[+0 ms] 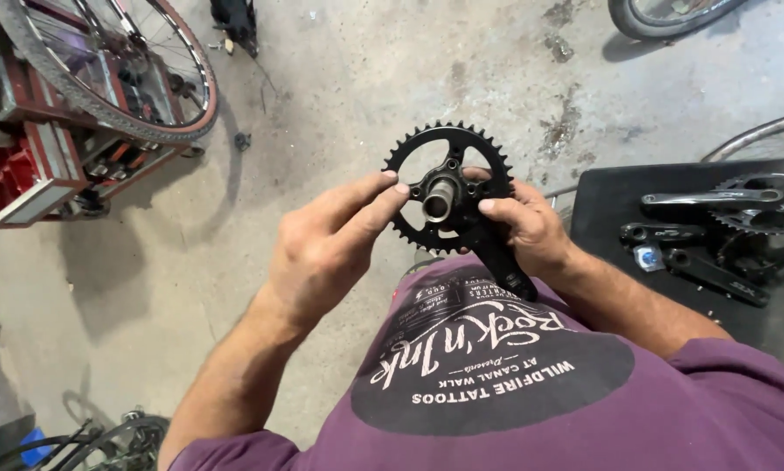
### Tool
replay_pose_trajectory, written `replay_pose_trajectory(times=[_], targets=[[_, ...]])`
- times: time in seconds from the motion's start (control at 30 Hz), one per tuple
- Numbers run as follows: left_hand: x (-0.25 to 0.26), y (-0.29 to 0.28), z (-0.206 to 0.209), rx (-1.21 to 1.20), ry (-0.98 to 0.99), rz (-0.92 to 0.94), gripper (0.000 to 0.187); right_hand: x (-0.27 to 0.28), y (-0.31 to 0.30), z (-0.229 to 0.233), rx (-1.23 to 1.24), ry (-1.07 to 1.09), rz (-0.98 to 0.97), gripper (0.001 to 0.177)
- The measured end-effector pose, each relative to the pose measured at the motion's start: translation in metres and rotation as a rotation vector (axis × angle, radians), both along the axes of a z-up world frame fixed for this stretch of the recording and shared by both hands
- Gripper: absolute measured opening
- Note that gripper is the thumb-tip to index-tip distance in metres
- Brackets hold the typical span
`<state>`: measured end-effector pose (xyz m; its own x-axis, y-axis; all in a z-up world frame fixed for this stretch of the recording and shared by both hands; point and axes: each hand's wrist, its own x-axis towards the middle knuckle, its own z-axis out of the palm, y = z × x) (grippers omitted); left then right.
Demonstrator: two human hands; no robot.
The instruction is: The person is assembling a bicycle crankset by attaching the chainring to the crank arm and tightening the bolts using an allen key.
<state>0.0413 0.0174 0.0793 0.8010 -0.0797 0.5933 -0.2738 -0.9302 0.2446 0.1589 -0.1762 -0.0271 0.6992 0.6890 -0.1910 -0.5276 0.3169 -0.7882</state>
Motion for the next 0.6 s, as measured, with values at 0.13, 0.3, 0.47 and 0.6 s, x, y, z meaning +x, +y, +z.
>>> replay_pose_trajectory(times=[0.13,0.3,0.47,0.6], targets=[[0.003,-0.014,-0.026,-0.189,-0.069,-0.037,0.018,0.007,-0.004,0.001,0.007,0.026,-0.012,0.040],[0.008,-0.032,-0.036,-0.616,-0.132,-0.088,0.036,0.018,-0.003,-0.023,0.006,0.055,-0.033,0.040],[0.000,-0.029,-0.057,-1.102,-0.099,-0.078,0.037,0.018,0.000,-0.014,0.001,0.065,-0.022,0.040],[-0.005,-0.006,-0.084,-1.366,-0.051,-0.085,0.032,0.013,0.005,-0.026,-0.003,0.063,-0.009,0.041]])
